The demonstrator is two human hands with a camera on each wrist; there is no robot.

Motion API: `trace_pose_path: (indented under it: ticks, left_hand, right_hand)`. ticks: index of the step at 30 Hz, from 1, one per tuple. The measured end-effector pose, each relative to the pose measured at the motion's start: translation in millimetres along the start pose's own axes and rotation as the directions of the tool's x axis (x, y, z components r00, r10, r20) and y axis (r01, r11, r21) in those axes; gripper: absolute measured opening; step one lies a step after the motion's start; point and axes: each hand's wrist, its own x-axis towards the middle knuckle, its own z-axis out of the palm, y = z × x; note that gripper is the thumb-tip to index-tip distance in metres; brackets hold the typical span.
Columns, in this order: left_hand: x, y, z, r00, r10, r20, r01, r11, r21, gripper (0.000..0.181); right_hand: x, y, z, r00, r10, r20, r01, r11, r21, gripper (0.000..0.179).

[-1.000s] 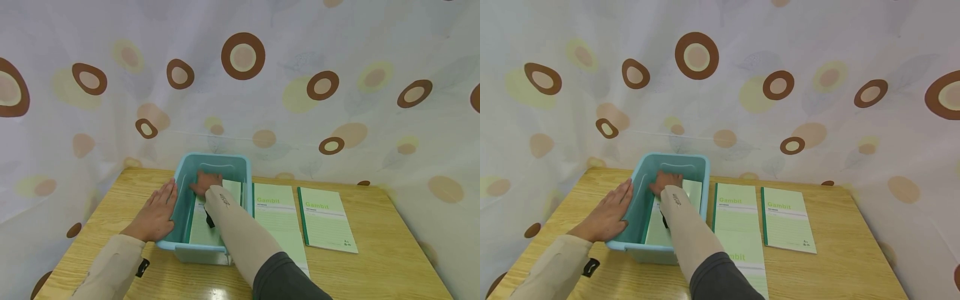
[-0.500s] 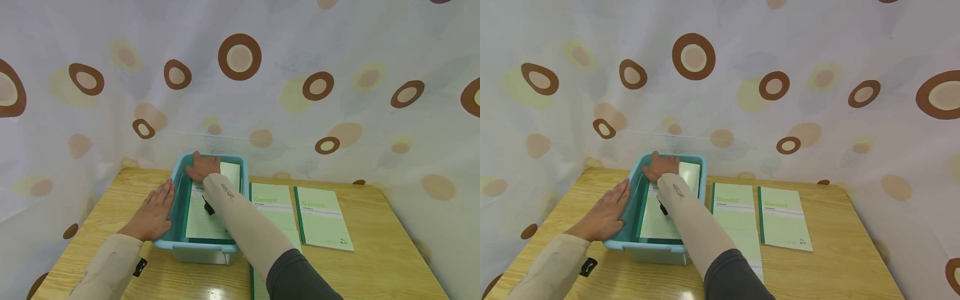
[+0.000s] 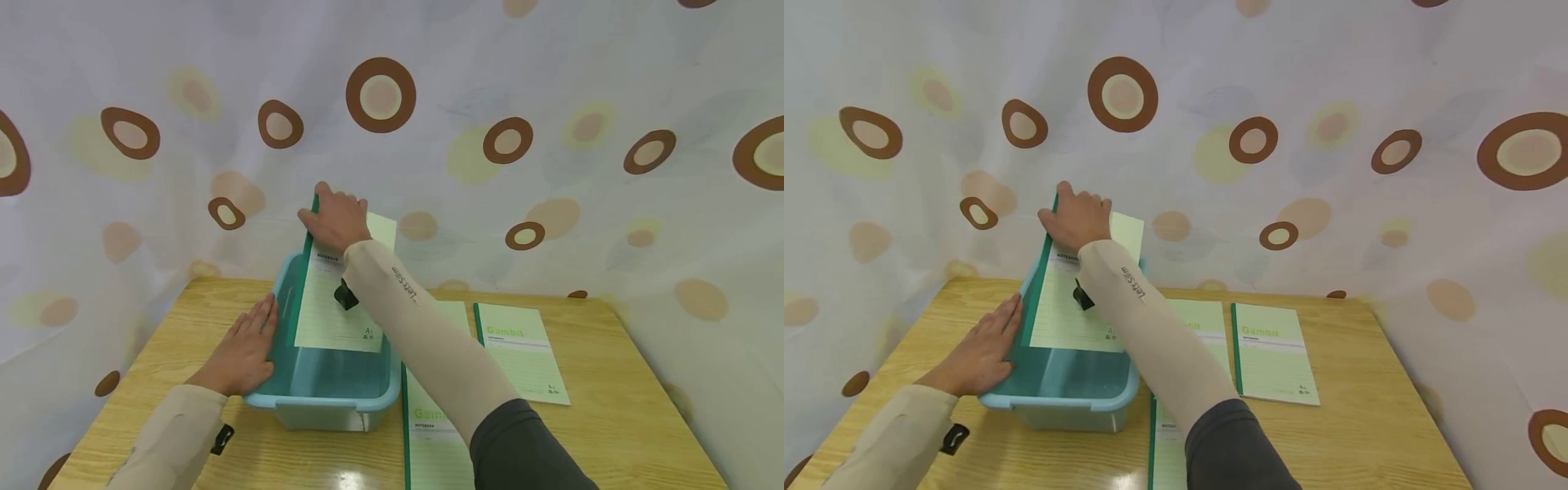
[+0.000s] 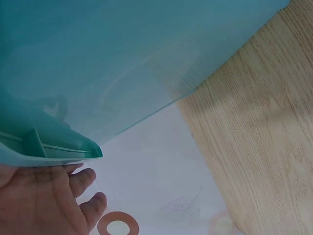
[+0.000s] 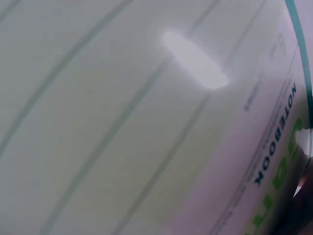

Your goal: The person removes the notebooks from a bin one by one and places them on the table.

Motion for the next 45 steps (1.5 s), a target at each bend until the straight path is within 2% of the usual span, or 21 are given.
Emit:
trace_pose_path:
  ticks: [5, 9, 12, 15, 23, 30, 39, 45]
  left_hand:
    - [-0.9, -0.2, 2.2, 1.0, 0.008, -0.016, -0.008, 1.0, -0.003, 0.078]
    - [-0.8, -1.2, 3.2, 1.0, 0.026, -0.014, -0.026, 1.0, 0.005, 0.077]
    - [-0.4, -1.5, 2.5, 1.0, 0.031, -0.006, -0.031, 0.999, 0.014, 0.077]
    - [0.7, -1.4, 2.2, 1.0, 0.027, 0.005, -0.027, 0.999, 0.018, 0.077]
    - [2.4, -3.2, 2.5, 1.0, 0.025, 0.011, -0.025, 1.0, 0.014, 0.077]
    - [1.4, -1.5, 2.7, 1.0, 0.028, 0.009, -0.028, 1.0, 0.012, 0.078]
    - [1.0, -2.8, 3.3, 1.0, 0.03, 0.005, -0.03, 0.999, 0.012, 0.077]
    - [1.5, -2.2, 4.4, 1.0, 0.031, 0.004, -0.031, 0.999, 0.008, 0.077]
  right_hand:
    - [-9.0, 3.8, -49.3, 0.999, 0.004, -0.048, 0.001, 0.995, 0.097, 0.023]
    - [-24.5, 19.2, -80.6, 0.995, -0.008, -0.099, 0.022, 0.989, 0.145, 0.017]
    - [-38.8, 37.6, -94.9, 0.991, -0.011, -0.133, 0.033, 0.986, 0.164, 0.017]
    - [-54.5, 60.9, -98.9, 0.99, 0.005, -0.143, 0.017, 0.988, 0.152, 0.018]
    - [-100.3, 138.6, -78.3, 0.993, 0.044, -0.112, -0.04, 0.999, 0.034, 0.016]
    - [-149.7, 203.1, -48.7, 0.995, 0.069, -0.068, -0.074, 0.995, -0.065, 0.017]
    - [-197.4, 253.5, -14.0, 0.993, 0.096, 0.069, -0.082, 0.979, -0.185, 0.019]
    - [-221.1, 281.4, 14.0, 0.984, 0.14, 0.112, -0.117, 0.975, -0.189, 0.027]
